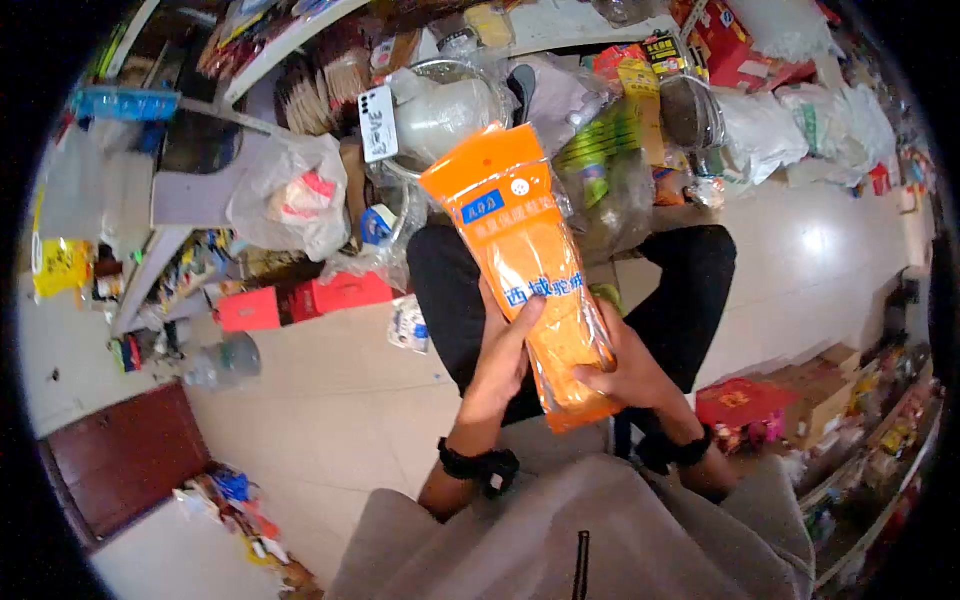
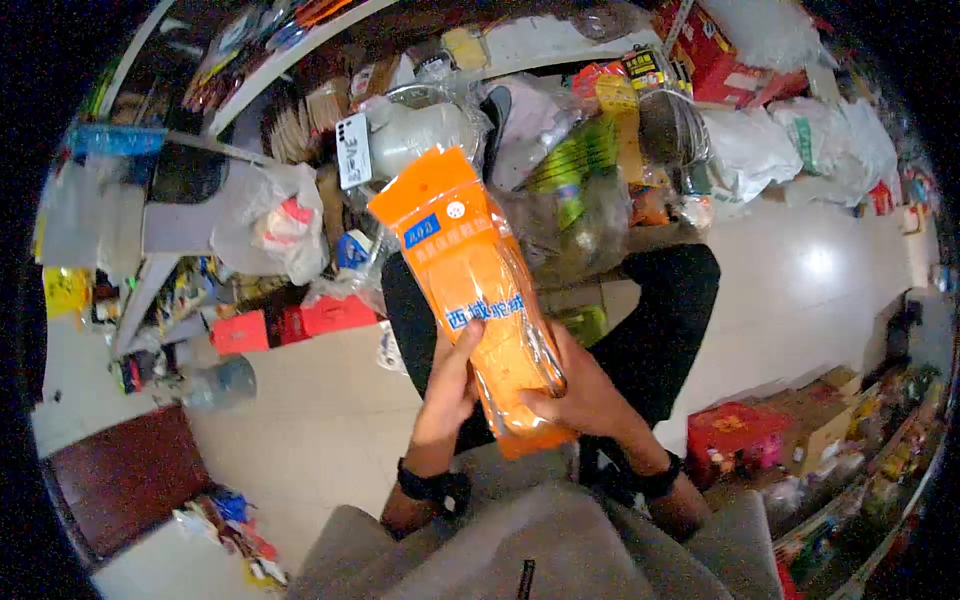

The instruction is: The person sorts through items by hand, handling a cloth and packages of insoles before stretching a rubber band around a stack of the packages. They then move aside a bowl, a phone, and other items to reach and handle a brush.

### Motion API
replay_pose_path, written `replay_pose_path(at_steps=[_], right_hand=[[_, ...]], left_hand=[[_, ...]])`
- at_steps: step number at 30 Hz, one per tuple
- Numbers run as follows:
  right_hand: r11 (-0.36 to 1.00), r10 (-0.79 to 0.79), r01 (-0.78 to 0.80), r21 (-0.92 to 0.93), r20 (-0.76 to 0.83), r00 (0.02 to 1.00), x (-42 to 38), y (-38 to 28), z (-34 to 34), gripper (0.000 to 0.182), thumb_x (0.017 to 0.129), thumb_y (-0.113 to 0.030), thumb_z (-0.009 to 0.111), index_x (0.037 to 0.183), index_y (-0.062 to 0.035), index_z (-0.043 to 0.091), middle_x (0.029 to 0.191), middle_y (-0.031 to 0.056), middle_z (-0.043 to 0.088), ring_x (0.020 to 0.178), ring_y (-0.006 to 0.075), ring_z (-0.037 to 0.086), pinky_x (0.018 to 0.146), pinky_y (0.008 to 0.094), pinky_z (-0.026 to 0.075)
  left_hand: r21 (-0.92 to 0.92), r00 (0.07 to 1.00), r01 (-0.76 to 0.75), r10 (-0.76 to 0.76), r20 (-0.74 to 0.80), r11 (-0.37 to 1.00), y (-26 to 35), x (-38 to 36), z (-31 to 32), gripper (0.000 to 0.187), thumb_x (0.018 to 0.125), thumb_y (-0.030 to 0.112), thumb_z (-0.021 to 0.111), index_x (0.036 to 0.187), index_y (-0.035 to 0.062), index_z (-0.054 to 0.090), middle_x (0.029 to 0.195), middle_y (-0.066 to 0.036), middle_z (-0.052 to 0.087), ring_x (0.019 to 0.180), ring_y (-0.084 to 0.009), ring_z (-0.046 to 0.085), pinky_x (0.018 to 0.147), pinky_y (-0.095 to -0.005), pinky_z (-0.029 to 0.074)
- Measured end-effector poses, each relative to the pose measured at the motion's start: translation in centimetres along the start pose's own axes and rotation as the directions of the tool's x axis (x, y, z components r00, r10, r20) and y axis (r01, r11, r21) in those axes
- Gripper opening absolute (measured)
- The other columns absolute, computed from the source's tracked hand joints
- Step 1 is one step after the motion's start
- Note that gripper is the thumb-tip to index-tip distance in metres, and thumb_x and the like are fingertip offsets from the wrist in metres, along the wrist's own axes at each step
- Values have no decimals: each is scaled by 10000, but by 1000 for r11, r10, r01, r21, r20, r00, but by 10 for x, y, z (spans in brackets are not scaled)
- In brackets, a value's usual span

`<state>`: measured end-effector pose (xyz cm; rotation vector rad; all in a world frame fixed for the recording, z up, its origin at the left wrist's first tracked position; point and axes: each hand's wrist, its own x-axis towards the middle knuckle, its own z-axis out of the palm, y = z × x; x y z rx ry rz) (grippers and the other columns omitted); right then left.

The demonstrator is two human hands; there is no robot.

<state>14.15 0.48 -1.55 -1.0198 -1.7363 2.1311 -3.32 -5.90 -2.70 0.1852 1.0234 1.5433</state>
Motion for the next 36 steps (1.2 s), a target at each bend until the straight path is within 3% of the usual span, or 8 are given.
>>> replay_pose_path(at_steps=[13, 15, 16, 19, 27, 29, 33, 36], right_hand=[[974, -151, 143, -176, -35, 988, 47, 20, -27, 946, 818, -353, 738, 1449, 48, 158, 1375, 268, 401, 1290, 352, 430, 1083, 407, 340], [983, -178, 179, -30, 22, 984, 54, 32, -34, 979, 843, -323, 743, 1481, 29, 89, 1428, 200, 347, 1359, 256, 320, 1128, 370, 261], [940, -133, 124, 319, 7, 991, 58, 34, -33, 1002, 827, -292, 766, 1479, 34, 79, 1450, 185, 307, 1358, 238, 305, 1127, 369, 267], [936, 11, -31, 350, 59, 998, 55, 33, -49, 1025, 804, -275, 789, 1476, 37, 80, 1447, 186, 307, 1346, 241, 325, 1121, 365, 278], [953, -23, 119, 278, -326, 945, 65, 83, -104, 901, 791, -323, 760, 1449, 36, 260, 1405, 181, 424, 1296, 275, 423, 1082, 399, 355], [951, -102, 212, 224, -420, 902, 76, 40, -157, 879, 784, -332, 756, 1435, 40, 298, 1389, 194, 462, 1271, 280, 464, 1055, 407, 386], [860, -393, 56, -507, -589, 706, 119, 11, -250, 874, 772, -364, 738, 1416, 45, 309, 1333, 265, 508, 1206, 375, 537, 997, 417, 440], [879, -343, 24, -476, -595, 727, 152, -23, -282, 879, 754, -370, 724, 1413, 39, 312, 1301, 304, 506, 1151, 413, 557, 981, 440, 448]], left_hand=[[270, 988, 142, -151, 14, 952, -31, 52, -17, 613, 906, 144, 626, 1411, 14, 305, 1315, -114, 505, 1187, -203, 516, 999, -341, 428], [274, 997, 67, -51, -66, 959, -29, 59, -6, 576, 892, 116, 622, 1384, 19, 338, 1291, -119, 510, 1165, -207, 530, 994, -338, 431], [232, 992, 67, -40, -119, 970, -27, 63, 2, 566, 879, 112, 627, 1365, 19, 353, 1267, -118, 516, 1148, -213, 539, 985, -335, 438], [272, 972, 147, -88, -218, 951, -33, 84, 0, 570, 883, 138, 625, 1369, 21, 350, 1267, -114, 517, 1155, -211, 535, 992, -345, 437], [191, 976, 195, -209, 56, 962, -59, 111, 45, 760, 942, 341, 595, 1517, 117, 151, 1449, -120, 353, 1305, -233, 411, 1083, -373, 349], [318, 975, 216, -220, -23, 923, -60, 119, 41, 744, 950, 396, 574, 1522, 122, 185, 1464, -122, 351, 1308, -223, 412, 1056, -365, 372], [312, 945, 322, -325, -44, 894, -56, 124, 26, 545, 979, 370, 532, 1412, 71, 388, 1289, -110, 533, 1200, -193, 516, 997, -343, 421], [347, 945, 323, -323, -59, 880, -52, 117, 26, 441, 994, 342, 506, 1324, 52, 473, 1176, -102, 608, 1119, -186, 573, 963, -332, 442]])
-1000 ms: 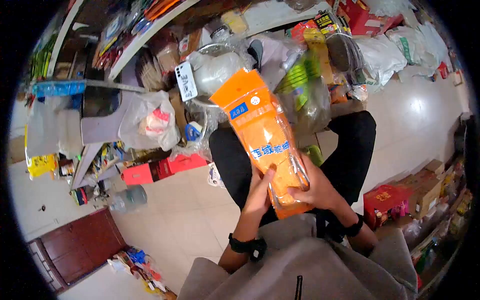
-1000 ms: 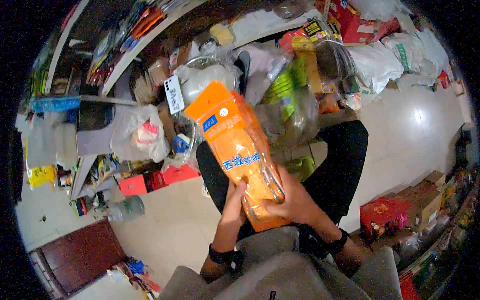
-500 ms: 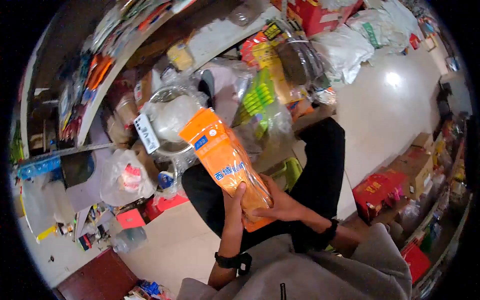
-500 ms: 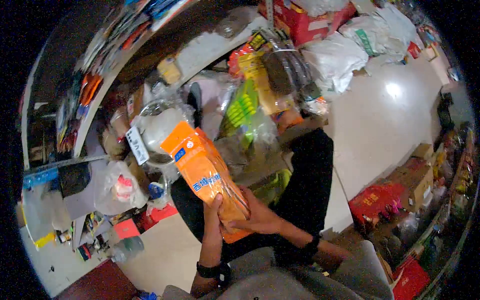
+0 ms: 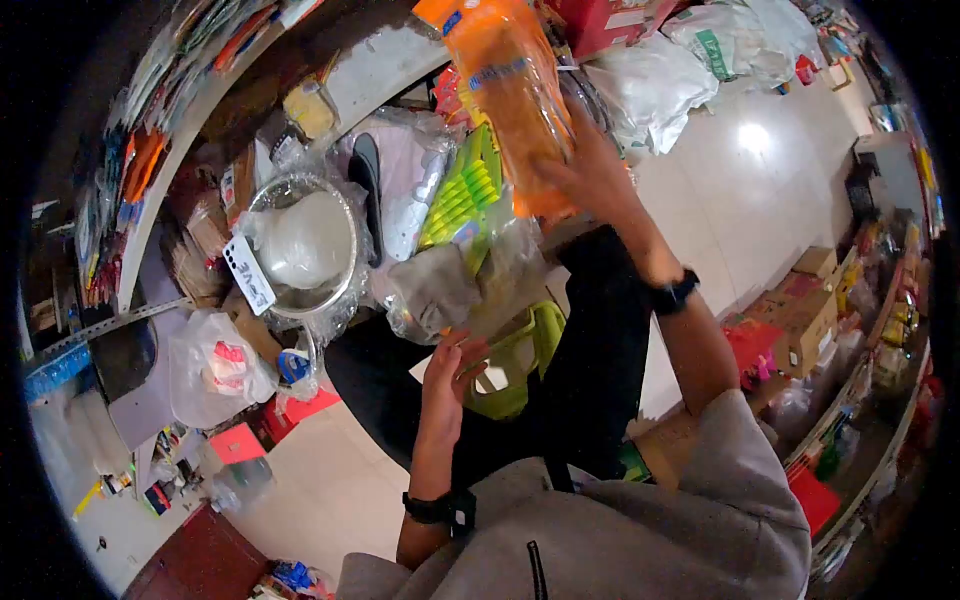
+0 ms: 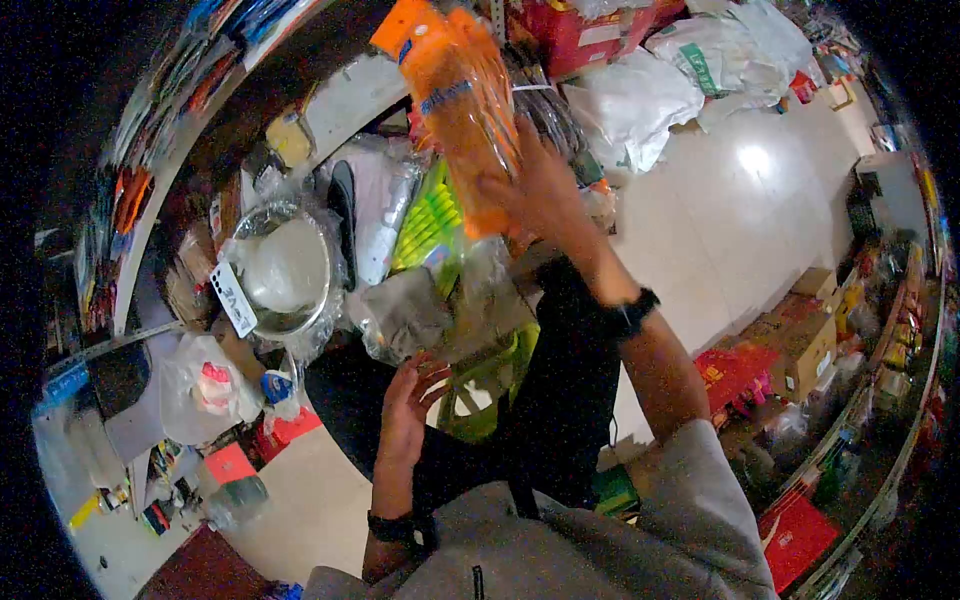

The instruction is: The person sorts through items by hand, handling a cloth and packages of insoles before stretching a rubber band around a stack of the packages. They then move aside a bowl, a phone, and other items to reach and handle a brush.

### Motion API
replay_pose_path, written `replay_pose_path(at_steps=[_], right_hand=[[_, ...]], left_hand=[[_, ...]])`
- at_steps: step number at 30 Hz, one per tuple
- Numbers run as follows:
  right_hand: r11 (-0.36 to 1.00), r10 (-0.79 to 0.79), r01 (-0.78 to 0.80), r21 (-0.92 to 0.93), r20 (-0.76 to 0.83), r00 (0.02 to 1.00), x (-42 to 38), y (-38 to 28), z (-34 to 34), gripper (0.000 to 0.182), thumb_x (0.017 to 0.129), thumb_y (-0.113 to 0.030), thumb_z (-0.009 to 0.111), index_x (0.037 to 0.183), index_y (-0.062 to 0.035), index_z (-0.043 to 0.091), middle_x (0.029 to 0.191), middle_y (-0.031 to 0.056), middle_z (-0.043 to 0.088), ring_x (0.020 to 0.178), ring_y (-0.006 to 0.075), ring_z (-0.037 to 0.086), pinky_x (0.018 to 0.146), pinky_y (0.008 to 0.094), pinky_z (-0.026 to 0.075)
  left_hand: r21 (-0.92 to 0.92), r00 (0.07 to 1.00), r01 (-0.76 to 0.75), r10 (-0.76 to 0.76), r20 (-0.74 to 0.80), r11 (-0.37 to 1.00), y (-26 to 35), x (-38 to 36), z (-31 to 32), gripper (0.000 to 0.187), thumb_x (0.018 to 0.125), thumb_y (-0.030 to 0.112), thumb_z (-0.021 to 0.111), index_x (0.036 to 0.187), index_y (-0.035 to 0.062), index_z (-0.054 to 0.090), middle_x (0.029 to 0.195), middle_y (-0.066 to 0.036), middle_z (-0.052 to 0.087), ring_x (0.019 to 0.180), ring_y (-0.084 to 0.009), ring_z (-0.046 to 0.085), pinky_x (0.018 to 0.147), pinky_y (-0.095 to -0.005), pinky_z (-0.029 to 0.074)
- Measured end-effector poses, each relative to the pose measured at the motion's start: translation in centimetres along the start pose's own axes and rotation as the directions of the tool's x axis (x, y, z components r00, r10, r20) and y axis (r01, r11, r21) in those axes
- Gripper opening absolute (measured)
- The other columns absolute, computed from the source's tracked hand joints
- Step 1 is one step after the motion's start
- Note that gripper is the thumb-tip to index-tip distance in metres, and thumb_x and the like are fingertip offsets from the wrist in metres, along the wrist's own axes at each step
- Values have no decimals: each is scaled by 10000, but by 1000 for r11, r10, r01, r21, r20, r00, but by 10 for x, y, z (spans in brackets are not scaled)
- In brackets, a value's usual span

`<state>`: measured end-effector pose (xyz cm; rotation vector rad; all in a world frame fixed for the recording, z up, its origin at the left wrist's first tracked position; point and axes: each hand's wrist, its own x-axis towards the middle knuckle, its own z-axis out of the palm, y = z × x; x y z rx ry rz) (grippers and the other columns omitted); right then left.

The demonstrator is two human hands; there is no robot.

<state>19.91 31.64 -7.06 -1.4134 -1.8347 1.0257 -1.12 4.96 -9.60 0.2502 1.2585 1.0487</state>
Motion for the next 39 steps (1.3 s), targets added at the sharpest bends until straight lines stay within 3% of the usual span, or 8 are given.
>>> replay_pose_path(at_steps=[5, 11, 19, 21, 22, 29, 33, 39], right_hand=[[643, 53, -45, -765, -14, 998, 59, 73, 69, 915, 742, -398, 719, 1468, -67, 272, 1246, 267, 514, 1138, 460, 525, 913, 523, 476], [754, 133, -163, -636, -95, 987, 47, 63, 80, 917, 755, -407, 704, 1475, -73, 245, 1280, 263, 460, 1138, 461, 514, 957, 532, 447], [663, -529, 329, -673, -109, 842, 24, 8, 67, 533, 824, -333, 643, 1253, -47, 511, 1183, 262, 561, 1039, 436, 579, 814, 521, 488], [850, -59, 232, -473, 352, 934, 25, -51, 66, 284, 831, -277, 638, 942, -16, 645, 895, 212, 662, 822, 383, 648, 706, 482, 505], [841, -304, 395, -369, 281, 910, 28, -60, 79, 285, 831, -273, 647, 752, 0, 645, 688, 175, 641, 657, 363, 641, 638, 442, 514], [987, -150, 90, 133, 569, 809, 142, -100, 185, 357, 803, -358, 690, 939, -29, 662, 824, 183, 690, 796, 362, 674, 752, 444, 529], [946, -289, 320, -63, 291, 912, 226, -85, 266, 457, 779, -401, 717, 1011, -12, 658, 885, 212, 694, 844, 365, 678, 774, 423, 536], [992, 95, -90, -86, 53, 994, 278, -94, 320, 556, 742, -380, 763, 1073, 43, 618, 981, 267, 669, 913, 378, 655, 793, 442, 521]], left_hand=[[13, 1000, -25, 25, -19, 1000, -9, -4, -8, 353, 1003, 288, 485, 1252, 40, 522, 1104, -103, 644, 1035, -192, 618, 919, -324, 463], [77, 998, -54, 55, -17, 996, -4, -11, -21, 354, 979, 265, 514, 1225, 12, 539, 1068, -129, 644, 1033, -238, 626, 938, -373, 473], [79, 986, -148, 154, -66, 986, 0, -6, -74, 317, 974, 241, 552, 708, 69, 567, 621, 15, 481, 569, -112, 479, 630, -276, 430], [7, 981, -155, 155, -115, 988, 5, 2, -83, 270, 973, 214, 550, 743, 71, 554, 624, 18, 456, 533, -94, 410, 564, -265, 380], [-53, 978, -144, 135, -158, 988, 10, 5, -85, 224, 971, 186, 548, 778, 72, 542, 627, 22, 432, 496, -76, 342, 498, -253, 331], [134, 956, -285, 291, -29, 949, 97, 43, -102, 271, 963, 69, 525, 1230, 94, 493, 950, -44, 607, 714, -88, 551, 602, -230, 434], [392, 818, -510, 572, -53, 766, 188, 108, -128, 263, 934, 49, 552, 1196, 34, 541, 1060, -70, 634, 970, -143, 595, 853, -271, 460], [733, 742, -398, 664, -97, 552, 311, 244, -189, 400, 897, 262, 640, 1222, 36, 583, 1181, -68, 625, 1108, -184, 551, 977, -316, 394]])
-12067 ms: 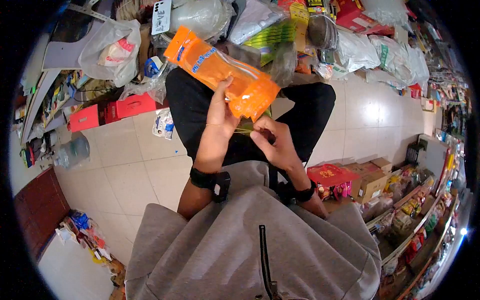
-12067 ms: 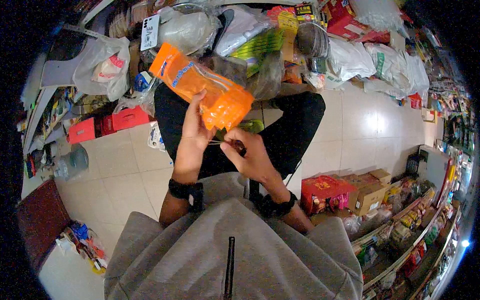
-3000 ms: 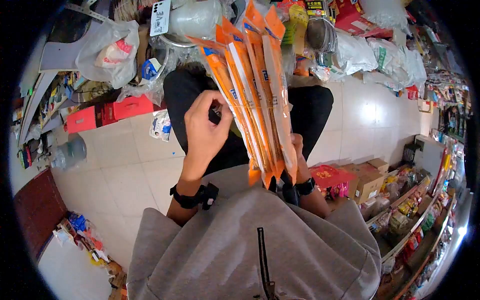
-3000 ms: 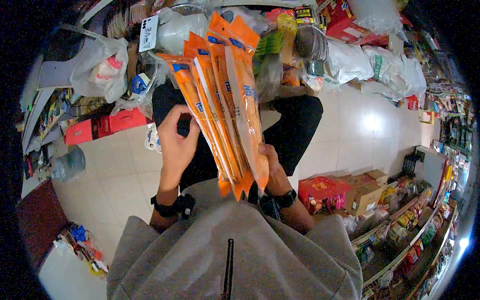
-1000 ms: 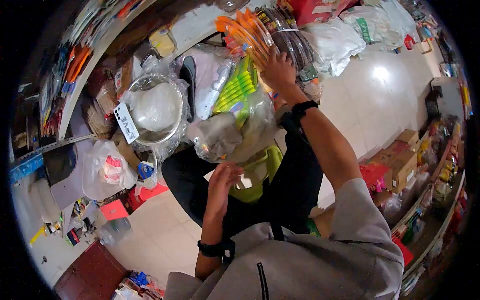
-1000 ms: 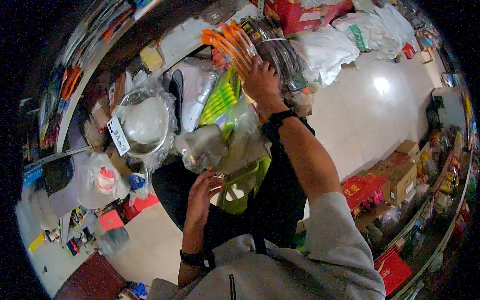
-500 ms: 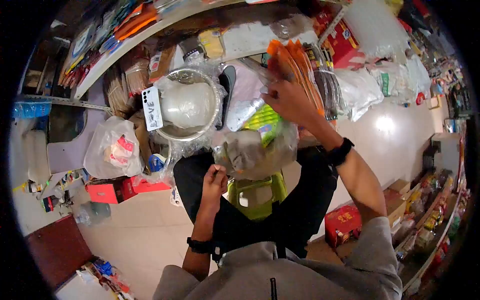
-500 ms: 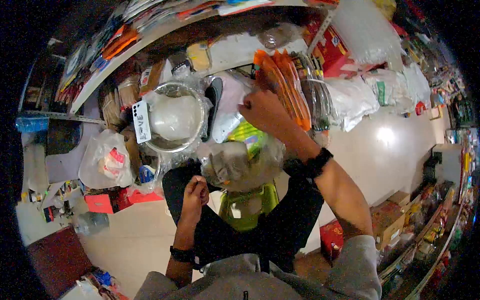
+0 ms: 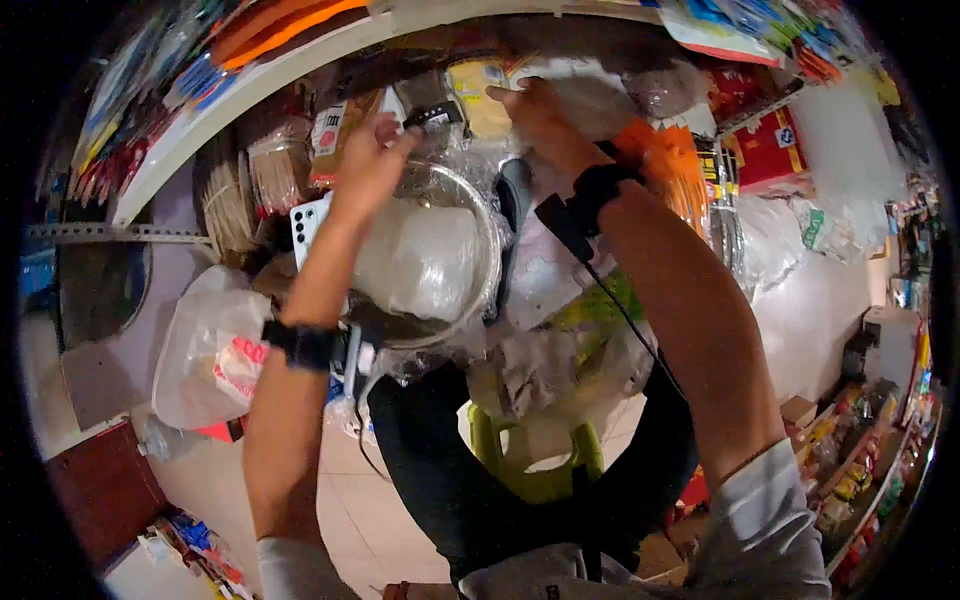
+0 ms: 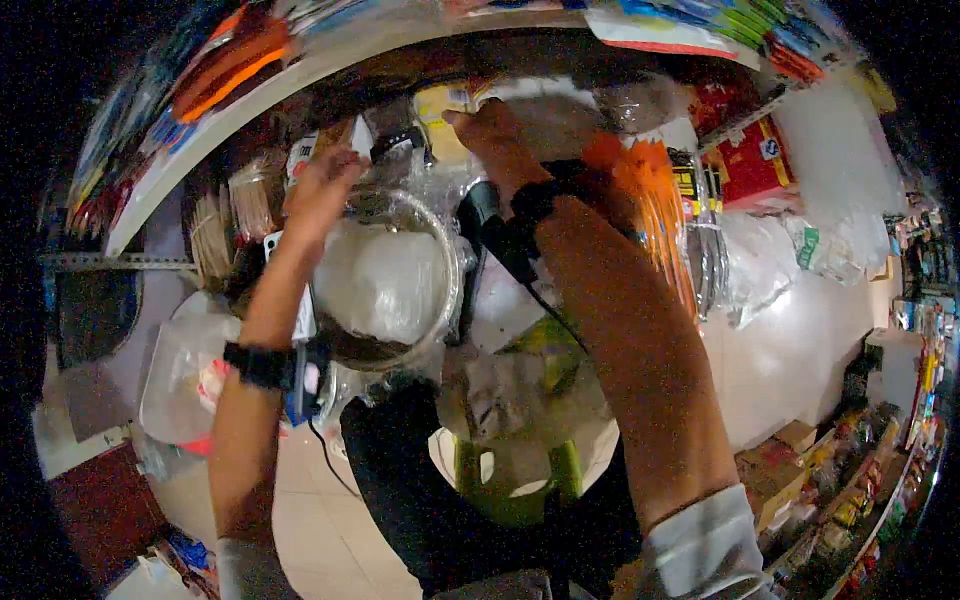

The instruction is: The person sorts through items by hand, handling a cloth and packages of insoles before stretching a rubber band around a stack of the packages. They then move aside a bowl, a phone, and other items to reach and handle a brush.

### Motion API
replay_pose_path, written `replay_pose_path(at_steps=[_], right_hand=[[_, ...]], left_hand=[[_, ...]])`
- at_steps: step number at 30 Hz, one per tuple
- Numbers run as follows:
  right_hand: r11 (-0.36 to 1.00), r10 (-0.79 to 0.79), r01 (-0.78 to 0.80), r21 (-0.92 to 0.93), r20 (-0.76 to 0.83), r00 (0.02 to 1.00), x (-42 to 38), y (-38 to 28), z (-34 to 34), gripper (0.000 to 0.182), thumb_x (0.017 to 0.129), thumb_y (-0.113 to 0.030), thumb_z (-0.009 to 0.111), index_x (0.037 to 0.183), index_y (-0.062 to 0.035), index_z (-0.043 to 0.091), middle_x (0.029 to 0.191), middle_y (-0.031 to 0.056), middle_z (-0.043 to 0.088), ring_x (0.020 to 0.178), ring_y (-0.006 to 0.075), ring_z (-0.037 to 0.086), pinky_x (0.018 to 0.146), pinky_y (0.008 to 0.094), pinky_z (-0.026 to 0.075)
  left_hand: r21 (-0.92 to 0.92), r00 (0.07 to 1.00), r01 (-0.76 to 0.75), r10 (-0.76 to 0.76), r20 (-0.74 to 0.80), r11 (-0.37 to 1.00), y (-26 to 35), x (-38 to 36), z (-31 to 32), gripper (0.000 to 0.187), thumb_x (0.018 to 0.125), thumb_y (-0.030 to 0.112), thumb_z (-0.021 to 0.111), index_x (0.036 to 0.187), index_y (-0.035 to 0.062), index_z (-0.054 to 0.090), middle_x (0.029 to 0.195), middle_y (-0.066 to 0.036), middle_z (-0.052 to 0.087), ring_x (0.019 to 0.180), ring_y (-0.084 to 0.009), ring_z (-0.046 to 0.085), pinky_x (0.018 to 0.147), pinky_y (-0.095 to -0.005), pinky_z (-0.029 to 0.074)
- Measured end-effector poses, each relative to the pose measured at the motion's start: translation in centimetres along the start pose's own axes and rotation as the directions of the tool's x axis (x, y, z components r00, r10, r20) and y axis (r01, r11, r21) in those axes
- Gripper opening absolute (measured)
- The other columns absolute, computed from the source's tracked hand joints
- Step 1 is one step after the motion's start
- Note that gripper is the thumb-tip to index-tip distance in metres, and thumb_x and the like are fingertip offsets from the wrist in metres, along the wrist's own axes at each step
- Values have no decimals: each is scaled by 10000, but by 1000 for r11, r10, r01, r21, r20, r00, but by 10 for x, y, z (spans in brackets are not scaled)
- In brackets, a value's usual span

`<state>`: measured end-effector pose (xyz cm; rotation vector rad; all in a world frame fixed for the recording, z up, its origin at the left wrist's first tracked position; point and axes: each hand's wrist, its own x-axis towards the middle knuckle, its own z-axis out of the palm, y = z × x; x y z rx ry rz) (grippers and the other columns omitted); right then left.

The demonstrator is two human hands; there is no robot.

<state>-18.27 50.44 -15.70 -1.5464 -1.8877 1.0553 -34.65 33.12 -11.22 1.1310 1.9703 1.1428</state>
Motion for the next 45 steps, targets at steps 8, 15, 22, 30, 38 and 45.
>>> replay_pose_path(at_steps=[8, 15, 22, 30, 38, 45], right_hand=[[913, -203, 230, 337, -115, 972, 58, 40, 51, 376, 766, -260, 756, 1024, -1, 664, 897, 176, 693, 826, 288, 666, 733, 395, 528], [642, -273, -206, 738, 471, 839, 55, 33, 34, 447, 768, -261, 791, 1078, 32, 653, 996, 120, 692, 834, 210, 676, 731, 321, 533], [967, -30, 58, -248, 116, 993, 70, 6, 24, 377, 913, -259, 627, 1151, 33, 609, 1069, 127, 673, 905, 206, 663, 795, 320, 539], [773, -631, 621, 127, 58, 774, 58, 55, -76, 438, 913, -304, 623, 1201, 21, 568, 1102, 137, 659, 958, 222, 652, 852, 348, 529], [545, -161, -448, 708, 613, 773, -56, 30, -103, 467, 850, -302, 662, 1214, -32, 552, 1087, 114, 657, 947, 258, 658, 881, 400, 527], [398, 238, -768, 501, 752, 614, -186, 35, -143, 385, 873, -244, 617, 1181, -18, 571, 1056, 109, 662, 928, 249, 661, 851, 404, 534]], left_hand=[[191, 997, 50, -61, 53, 980, -44, 120, 18, 654, 813, 393, 714, 1312, 14, 526, 1280, -147, 580, 1165, -267, 533, 1004, -367, 391], [251, 932, 358, -361, -35, 899, -33, 139, 32, 548, 805, 320, 712, 1230, -5, 593, 1252, -167, 594, 1124, -283, 556, 976, -371, 416], [-309, 951, 300, -308, 23, 903, -55, 142, 24, 419, 774, 235, 685, 1121, 8, 624, 1100, -133, 617, 1049, -248, 568, 902, -361, 458], [-724, 926, 290, -374, 48, 626, -14, 129, -8, 232, 948, 200, 508, 1023, 28, 646, 964, -148, 677, 814, -288, 661, 803, -451, 560], [-448, 900, 430, -338, 273, 784, 27, 19, 52, 241, 882, 112, 598, 1119, 73, 581, 1029, -81, 650, 921, -212, 643, 749, -338, 550], [-280, 803, 388, -173, 570, 878, 48, -94, 96, 385, 917, 145, 590, 1280, 43, 514, 1064, -51, 644, 933, -155, 599, 767, -285, 495]])
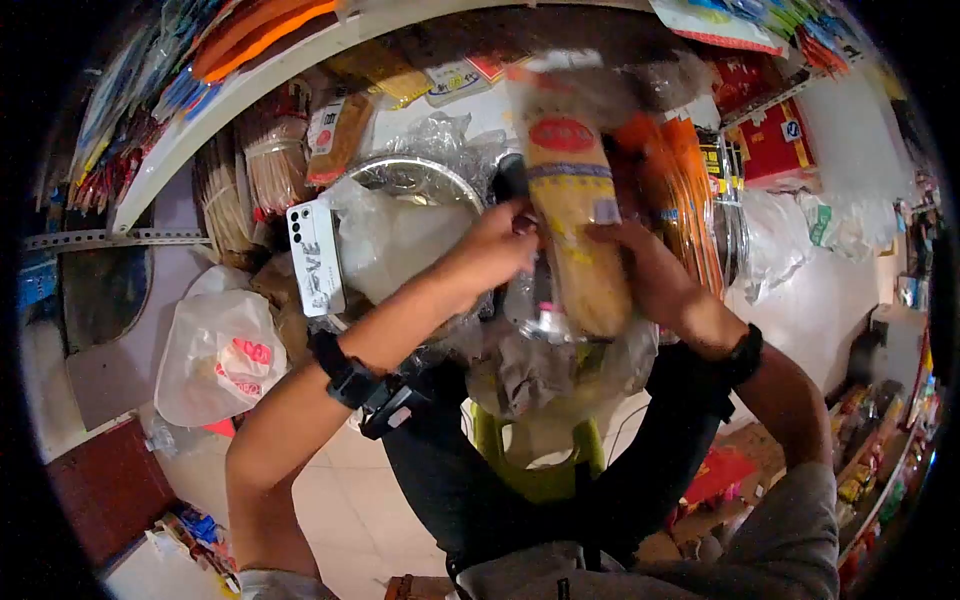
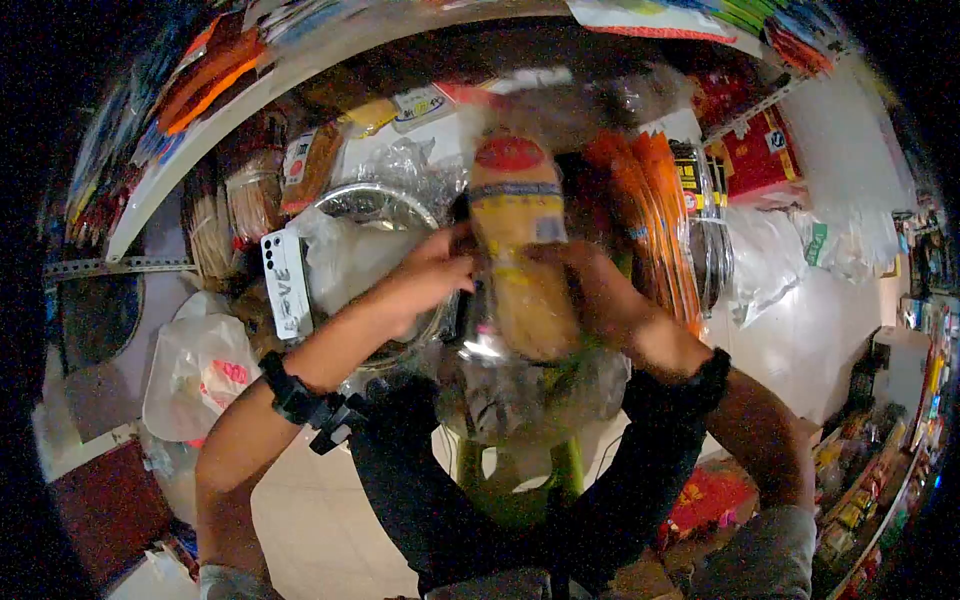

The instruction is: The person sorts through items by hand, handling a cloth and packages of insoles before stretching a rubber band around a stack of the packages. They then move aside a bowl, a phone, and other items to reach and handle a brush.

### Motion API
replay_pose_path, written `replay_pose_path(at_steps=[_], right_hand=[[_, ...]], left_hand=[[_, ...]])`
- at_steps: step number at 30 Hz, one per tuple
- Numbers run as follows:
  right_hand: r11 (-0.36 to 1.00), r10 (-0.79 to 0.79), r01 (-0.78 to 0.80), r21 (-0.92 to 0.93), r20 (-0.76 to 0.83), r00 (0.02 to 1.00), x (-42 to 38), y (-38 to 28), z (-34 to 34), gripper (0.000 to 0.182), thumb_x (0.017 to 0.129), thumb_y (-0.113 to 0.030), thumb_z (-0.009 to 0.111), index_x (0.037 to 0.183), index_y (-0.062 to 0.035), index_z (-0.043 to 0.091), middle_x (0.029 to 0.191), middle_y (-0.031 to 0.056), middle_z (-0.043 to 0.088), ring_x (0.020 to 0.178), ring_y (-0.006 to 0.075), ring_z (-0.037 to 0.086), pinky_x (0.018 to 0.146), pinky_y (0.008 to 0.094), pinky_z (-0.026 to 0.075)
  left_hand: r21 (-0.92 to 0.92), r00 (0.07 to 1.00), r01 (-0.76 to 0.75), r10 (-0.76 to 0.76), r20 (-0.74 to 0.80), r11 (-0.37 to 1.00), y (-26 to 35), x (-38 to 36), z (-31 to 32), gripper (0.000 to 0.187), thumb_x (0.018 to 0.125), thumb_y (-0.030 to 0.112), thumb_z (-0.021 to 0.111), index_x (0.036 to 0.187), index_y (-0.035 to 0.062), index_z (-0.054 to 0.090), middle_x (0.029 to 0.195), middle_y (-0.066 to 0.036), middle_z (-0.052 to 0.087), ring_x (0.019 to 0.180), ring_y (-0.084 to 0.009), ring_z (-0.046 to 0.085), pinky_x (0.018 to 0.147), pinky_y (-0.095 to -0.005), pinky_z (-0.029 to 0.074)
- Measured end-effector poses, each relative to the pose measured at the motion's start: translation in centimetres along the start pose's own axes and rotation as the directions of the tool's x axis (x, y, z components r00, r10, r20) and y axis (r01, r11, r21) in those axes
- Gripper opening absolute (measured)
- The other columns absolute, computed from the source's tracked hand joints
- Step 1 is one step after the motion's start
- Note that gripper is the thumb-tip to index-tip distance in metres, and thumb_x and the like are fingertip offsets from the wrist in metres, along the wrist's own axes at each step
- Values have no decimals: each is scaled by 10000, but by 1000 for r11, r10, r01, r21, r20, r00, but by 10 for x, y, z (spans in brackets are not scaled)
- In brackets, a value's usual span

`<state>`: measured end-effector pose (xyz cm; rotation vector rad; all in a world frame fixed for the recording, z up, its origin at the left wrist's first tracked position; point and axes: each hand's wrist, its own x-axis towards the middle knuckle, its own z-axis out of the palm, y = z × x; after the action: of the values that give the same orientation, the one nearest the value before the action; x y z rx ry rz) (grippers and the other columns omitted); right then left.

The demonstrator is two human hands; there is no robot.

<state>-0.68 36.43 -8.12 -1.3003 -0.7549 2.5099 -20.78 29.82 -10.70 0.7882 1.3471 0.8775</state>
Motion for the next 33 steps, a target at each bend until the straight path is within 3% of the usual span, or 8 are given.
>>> replay_pose_path(at_steps=[3, 6, 9, 10, 13, 19, 28, 33], right_hand=[[982, -143, 134, -130, -59, 988, -18, 31, -53, 329, 890, -201, 595, 1153, -4, 594, 1041, 114, 665, 908, 238, 664, 823, 388, 537], [957, -268, 236, -171, -193, 944, -45, 40, -72, 294, 891, -157, 592, 1134, 7, 609, 1026, 113, 669, 903, 225, 662, 809, 366, 534], [947, -296, 250, -200, -243, 924, -61, 28, -67, 300, 890, -152, 599, 1144, 8, 604, 1016, 105, 670, 899, 210, 656, 816, 351, 526], [948, -297, 255, -188, -243, 923, -62, 24, -66, 300, 890, -152, 599, 1144, 8, 604, 1016, 105, 670, 899, 210, 656, 816, 351, 526], [942, -306, 267, -203, -192, 932, -53, 20, -63, 311, 891, -148, 607, 1156, 14, 596, 1005, 95, 671, 913, 195, 648, 821, 342, 519], [942, -251, 183, -280, -229, 941, -33, 43, -85, 325, 907, -201, 632, 1154, 7, 597, 1006, 77, 675, 906, 167, 638, 813, 317, 508], [936, -285, 249, -249, -121, 951, -47, 46, -96, 306, 915, -209, 626, 1126, 11, 604, 999, 68, 674, 919, 158, 624, 824, 316, 498], [904, -323, 259, -339, -146, 935, -56, 48, -106, 325, 905, -212, 632, 1139, 11, 595, 1002, 76, 676, 928, 164, 626, 821, 319, 500]], left_hand=[[278, 995, -78, 56, 87, 957, -17, -2, -4, 277, 931, 181, 595, 1181, 60, 602, 1032, -30, 664, 928, -140, 608, 767, -298, 493], [616, 913, -302, 408, -34, 727, -7, 15, -36, 134, 884, 105, 622, 989, 38, 670, 888, -61, 694, 828, -141, 636, 760, -302, 497], [780, 862, -261, 501, -77, 569, 20, 65, -69, 210, 826, 93, 646, 1030, 48, 668, 961, -119, 690, 900, -214, 658, 805, -342, 505], [850, 791, -301, 611, -31, 433, 26, 84, -79, 259, 779, 175, 657, 1016, 71, 665, 1007, -197, 668, 968, -376, 635, 871, -435, 502], [960, 707, -214, 707, 24, 182, 41, 137, -89, 364, 777, 234, 640, 1117, 104, 631, 1079, -195, 655, 1041, -390, 603, 900, -468, 493], [980, 803, 197, 576, -155, -11, 52, 196, -63, 436, 815, 358, 608, 1193, 144, 570, 1096, -176, 668, 1085, -351, 605, 921, -478, 491], [939, 903, 227, 417, -105, -256, 50, 237, -74, 280, 880, 282, 571, 1136, 172, 605, 1123, -121, 659, 1080, -309, 625, 924, -486, 476], [947, 885, 213, 457, -84, -239, 53, 214, -85, 308, 884, 236, 551, 1188, 190, 580, 1185, -103, 634, 1134, -326, 593, 972, -511, 434]])
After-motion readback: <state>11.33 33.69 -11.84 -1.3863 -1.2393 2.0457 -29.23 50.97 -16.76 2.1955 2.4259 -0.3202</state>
